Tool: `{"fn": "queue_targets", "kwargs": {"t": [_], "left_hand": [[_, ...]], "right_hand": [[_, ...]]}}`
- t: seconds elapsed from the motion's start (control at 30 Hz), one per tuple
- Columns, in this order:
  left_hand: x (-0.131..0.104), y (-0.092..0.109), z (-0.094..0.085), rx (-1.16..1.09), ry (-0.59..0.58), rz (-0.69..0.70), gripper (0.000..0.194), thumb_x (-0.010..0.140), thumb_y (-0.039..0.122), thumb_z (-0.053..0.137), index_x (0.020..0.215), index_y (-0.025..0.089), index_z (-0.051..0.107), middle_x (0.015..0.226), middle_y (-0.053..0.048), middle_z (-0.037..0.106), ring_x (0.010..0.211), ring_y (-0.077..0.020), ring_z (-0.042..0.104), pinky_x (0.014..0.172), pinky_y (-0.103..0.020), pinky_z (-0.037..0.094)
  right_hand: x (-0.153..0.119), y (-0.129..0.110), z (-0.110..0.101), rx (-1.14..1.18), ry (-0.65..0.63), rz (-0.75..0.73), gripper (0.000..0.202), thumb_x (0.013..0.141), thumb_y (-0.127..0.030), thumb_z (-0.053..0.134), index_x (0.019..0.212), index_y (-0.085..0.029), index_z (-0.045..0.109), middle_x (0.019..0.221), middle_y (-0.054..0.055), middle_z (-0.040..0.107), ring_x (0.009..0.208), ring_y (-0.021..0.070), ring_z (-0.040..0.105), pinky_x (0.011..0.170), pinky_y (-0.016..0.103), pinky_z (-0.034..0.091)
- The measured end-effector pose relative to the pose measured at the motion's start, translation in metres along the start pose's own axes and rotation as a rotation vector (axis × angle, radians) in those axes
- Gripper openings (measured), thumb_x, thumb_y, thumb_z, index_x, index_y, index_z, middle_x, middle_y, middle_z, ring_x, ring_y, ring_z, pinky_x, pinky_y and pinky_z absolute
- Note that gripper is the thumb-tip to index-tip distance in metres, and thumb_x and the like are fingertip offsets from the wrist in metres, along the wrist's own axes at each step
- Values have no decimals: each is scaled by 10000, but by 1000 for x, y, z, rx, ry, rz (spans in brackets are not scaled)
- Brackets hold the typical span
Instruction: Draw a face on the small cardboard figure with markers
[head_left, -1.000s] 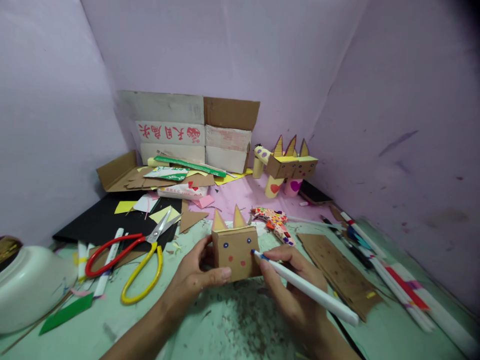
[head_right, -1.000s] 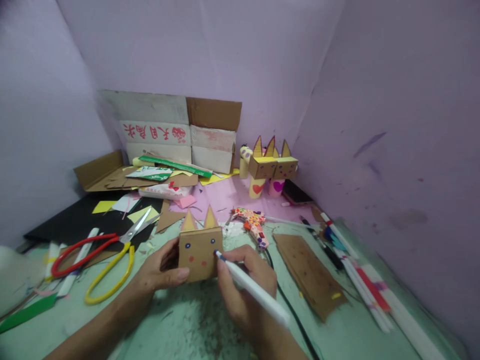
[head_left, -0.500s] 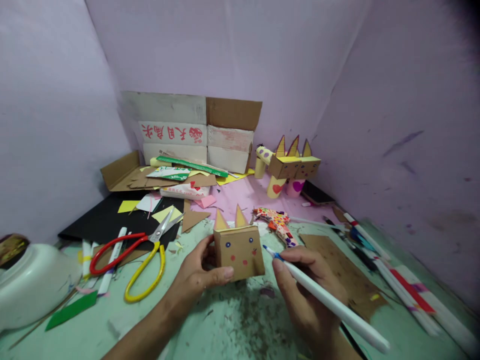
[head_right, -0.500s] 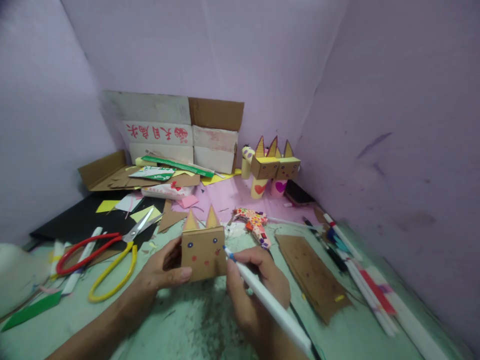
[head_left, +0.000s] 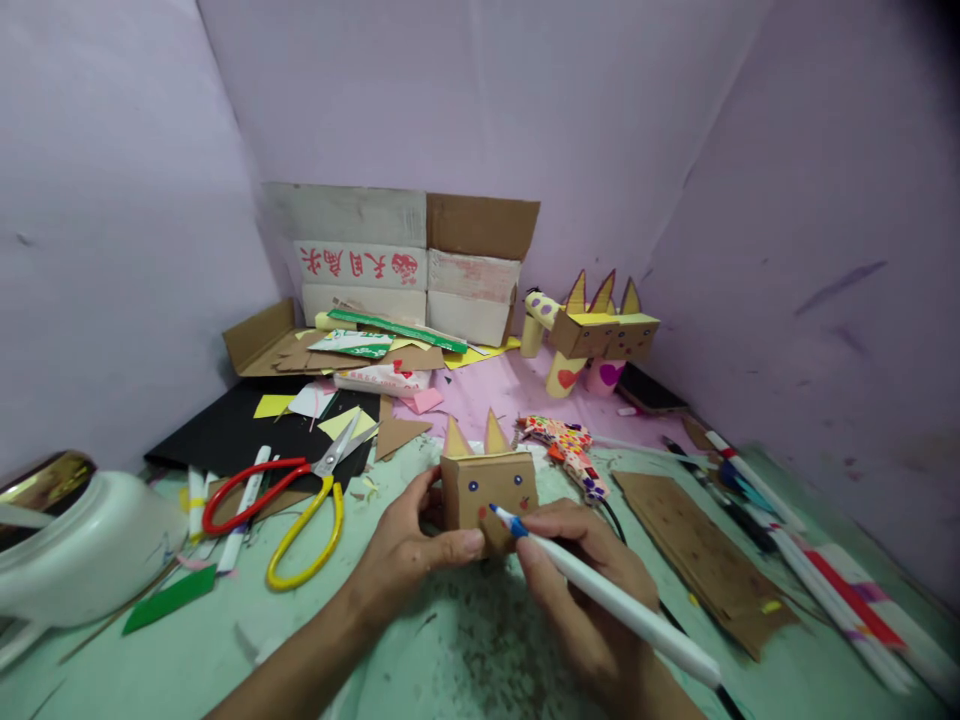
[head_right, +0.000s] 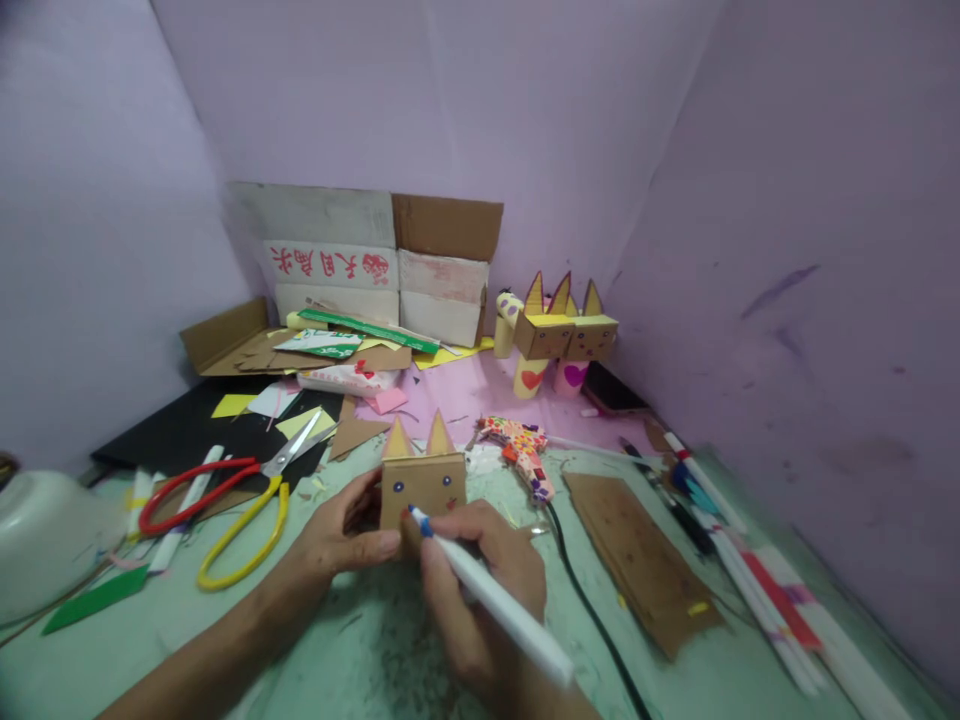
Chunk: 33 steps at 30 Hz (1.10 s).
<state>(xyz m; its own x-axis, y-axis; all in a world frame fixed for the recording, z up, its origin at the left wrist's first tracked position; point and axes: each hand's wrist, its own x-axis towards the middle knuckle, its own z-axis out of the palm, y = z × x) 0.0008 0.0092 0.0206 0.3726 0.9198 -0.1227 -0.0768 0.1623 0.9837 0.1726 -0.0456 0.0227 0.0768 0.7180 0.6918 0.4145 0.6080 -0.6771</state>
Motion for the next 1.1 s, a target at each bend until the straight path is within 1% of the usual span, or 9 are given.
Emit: {"fn": "queue_targets", "kwargs": {"t": [0.13,0.3,0.43,0.67,0.8,0.93,1.1], "left_hand": [[-1,1,0,6,-5,-9,826,555,413,819,1274,150,507,1150,-130,670,1079,-337,589,925,-419,429],[-1,1,0,20,9,-15,836,539,417,823,1267,145,513,1134,-131,673,1068,-343,586,903,-422,429],[-1,0,0,11,-2,-10,840,550,399,816,1281,137,497,1159,-138,662,1082,-340,583,913,-428,425],[0,0,0,13,16,-14,853,524,401,827,1274,148,508,1157,-133,660,1061,-338,587,903,-424,426],[-1,-1,0,-20,8,-9,845,531,384,827,1276,149,503,1169,-134,654,1094,-342,576,925,-432,423],[-2,-1,0,-15,6,-16,855,535,371,827,1286,144,487,1175,-137,652,1102,-348,575,932,-443,419],[-2,0,0,-15,2,-16,850,540,371,825,1286,145,486,1190,-138,647,1121,-345,567,951,-443,412]], "right_hand": [[0,5,3,1,7,25,73,860,-153,560,901,-203,595,769,46,652,642,166,644,459,220,464],[-1,8,3,19,-43,-15,102,844,-137,575,902,-217,597,739,23,646,635,162,638,498,230,488],[-1,9,4,3,-34,-24,104,842,-137,585,904,-218,599,764,33,664,678,178,662,507,234,498],[-1,9,3,-30,-56,-30,90,851,-148,578,912,-211,600,770,42,670,660,175,667,505,230,513],[-1,10,2,-49,-56,-24,94,854,-152,579,921,-217,595,785,43,676,673,176,675,492,217,507],[-2,11,2,-59,-81,-24,102,852,-151,584,928,-219,595,787,35,679,665,169,673,525,225,521],[-2,11,2,-47,-64,-26,99,848,-143,585,915,-215,599,777,42,672,678,180,672,499,224,505]]}}
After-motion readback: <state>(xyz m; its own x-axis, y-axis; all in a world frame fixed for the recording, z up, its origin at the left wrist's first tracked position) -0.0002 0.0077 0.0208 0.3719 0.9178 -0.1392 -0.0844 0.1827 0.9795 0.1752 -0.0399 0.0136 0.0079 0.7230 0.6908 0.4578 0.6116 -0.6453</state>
